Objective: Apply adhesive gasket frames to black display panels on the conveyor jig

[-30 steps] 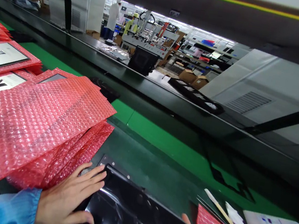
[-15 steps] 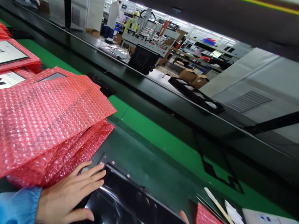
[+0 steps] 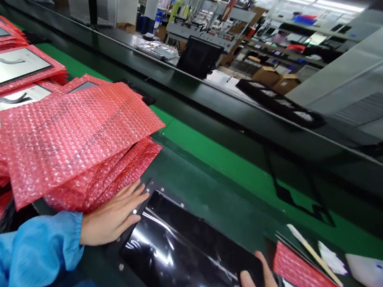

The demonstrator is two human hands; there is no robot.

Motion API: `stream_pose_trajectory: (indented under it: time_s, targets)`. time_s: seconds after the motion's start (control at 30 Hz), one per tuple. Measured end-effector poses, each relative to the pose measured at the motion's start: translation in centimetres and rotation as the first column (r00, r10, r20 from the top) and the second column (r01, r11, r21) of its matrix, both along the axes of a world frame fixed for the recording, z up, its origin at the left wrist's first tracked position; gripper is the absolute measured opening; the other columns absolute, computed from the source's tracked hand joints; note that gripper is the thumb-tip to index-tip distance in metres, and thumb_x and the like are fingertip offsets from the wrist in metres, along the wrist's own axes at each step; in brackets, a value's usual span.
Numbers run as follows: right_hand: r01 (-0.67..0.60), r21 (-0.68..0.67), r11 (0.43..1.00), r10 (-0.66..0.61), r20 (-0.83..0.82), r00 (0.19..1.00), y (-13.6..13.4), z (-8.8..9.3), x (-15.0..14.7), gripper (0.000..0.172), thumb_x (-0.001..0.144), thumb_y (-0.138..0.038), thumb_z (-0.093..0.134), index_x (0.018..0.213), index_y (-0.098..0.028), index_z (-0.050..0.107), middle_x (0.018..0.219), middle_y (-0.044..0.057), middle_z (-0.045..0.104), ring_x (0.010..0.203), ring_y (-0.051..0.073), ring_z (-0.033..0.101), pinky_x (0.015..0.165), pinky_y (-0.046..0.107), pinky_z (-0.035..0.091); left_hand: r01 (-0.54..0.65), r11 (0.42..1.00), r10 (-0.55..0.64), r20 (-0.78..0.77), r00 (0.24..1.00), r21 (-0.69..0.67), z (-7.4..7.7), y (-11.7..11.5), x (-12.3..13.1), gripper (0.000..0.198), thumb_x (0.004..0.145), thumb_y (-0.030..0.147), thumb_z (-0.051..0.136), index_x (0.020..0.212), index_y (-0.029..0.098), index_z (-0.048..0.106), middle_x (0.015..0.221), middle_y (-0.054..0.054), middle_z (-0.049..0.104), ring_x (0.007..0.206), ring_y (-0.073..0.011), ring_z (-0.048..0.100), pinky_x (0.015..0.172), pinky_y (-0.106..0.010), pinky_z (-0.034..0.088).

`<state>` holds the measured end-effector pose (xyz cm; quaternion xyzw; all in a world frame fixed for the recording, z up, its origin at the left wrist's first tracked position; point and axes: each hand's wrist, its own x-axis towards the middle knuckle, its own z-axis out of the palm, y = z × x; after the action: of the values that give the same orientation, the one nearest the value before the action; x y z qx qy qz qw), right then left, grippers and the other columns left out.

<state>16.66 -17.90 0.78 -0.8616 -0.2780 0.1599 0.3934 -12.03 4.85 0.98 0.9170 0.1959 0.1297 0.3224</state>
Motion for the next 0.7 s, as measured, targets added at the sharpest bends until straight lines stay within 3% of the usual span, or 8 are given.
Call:
stream_pose_trajectory:
  time_s: [0.2, 0.43, 0.57, 0.7]
  targets:
    - [0.042, -0.027, 0.999, -0.041, 0.018, 0.999, 1.1, 2.8, -2.2, 0.074, 0.079, -0.062, 0.056, 0.143, -0.028, 0.041, 0.144, 0.000, 0.044, 0.135, 0.031, 0.035, 0.112, 0.043, 0.030, 0.081, 0.996, -0.080, -0.048, 0.996, 0.038, 0.3, 0.1, 0.0, 0.055, 0.101, 0.025, 0.032, 0.151, 0.023, 0.011, 0.159, -0.009, 0.008, 0.146, -0.0242, 0.000, 0.118, -0.052, 0.013]
    - [0.110, -0.006, 0.994, -0.110, -0.074, 0.991, 1.4, 3.0, -3.3, 0.088, 0.073, -0.071, 0.056, 0.145, -0.025, 0.038, 0.147, 0.001, 0.039, 0.137, 0.031, 0.031, 0.114, 0.044, 0.022, 0.162, 0.978, -0.151, -0.090, 0.985, 0.133, 0.3, 0.1, -0.3, 0.056, 0.098, 0.025, 0.043, 0.149, 0.031, 0.021, 0.158, -0.007, -0.013, 0.144, -0.0346, -0.006, 0.114, -0.060, 0.017]
    - [0.184, -0.027, 0.983, -0.186, -0.119, 0.975, 1.5, 3.3, -3.6, 0.096, 0.064, -0.076, 0.057, 0.143, -0.025, 0.040, 0.145, 0.003, 0.042, 0.136, 0.031, 0.034, 0.116, 0.044, 0.019, 0.226, 0.963, -0.208, -0.124, 0.970, 0.149, 0.5, 0.7, -0.6, 0.061, 0.096, 0.027, 0.050, 0.149, 0.034, 0.020, 0.157, -0.007, -0.016, 0.143, -0.0379, -0.006, 0.112, -0.062, 0.017]
    - [0.196, -0.015, 0.980, -0.196, -0.144, 0.970, 1.7, 3.7, -3.7, 0.096, 0.062, -0.073, 0.060, 0.141, -0.023, 0.042, 0.145, 0.003, 0.043, 0.135, 0.031, 0.035, 0.116, 0.044, 0.017, 0.265, 0.952, -0.240, -0.164, 0.957, 0.155, 0.8, 0.9, -0.7, 0.077, 0.088, 0.047, 0.059, 0.150, 0.031, 0.017, 0.155, -0.011, -0.020, 0.141, -0.0428, -0.007, 0.111, -0.063, 0.016]
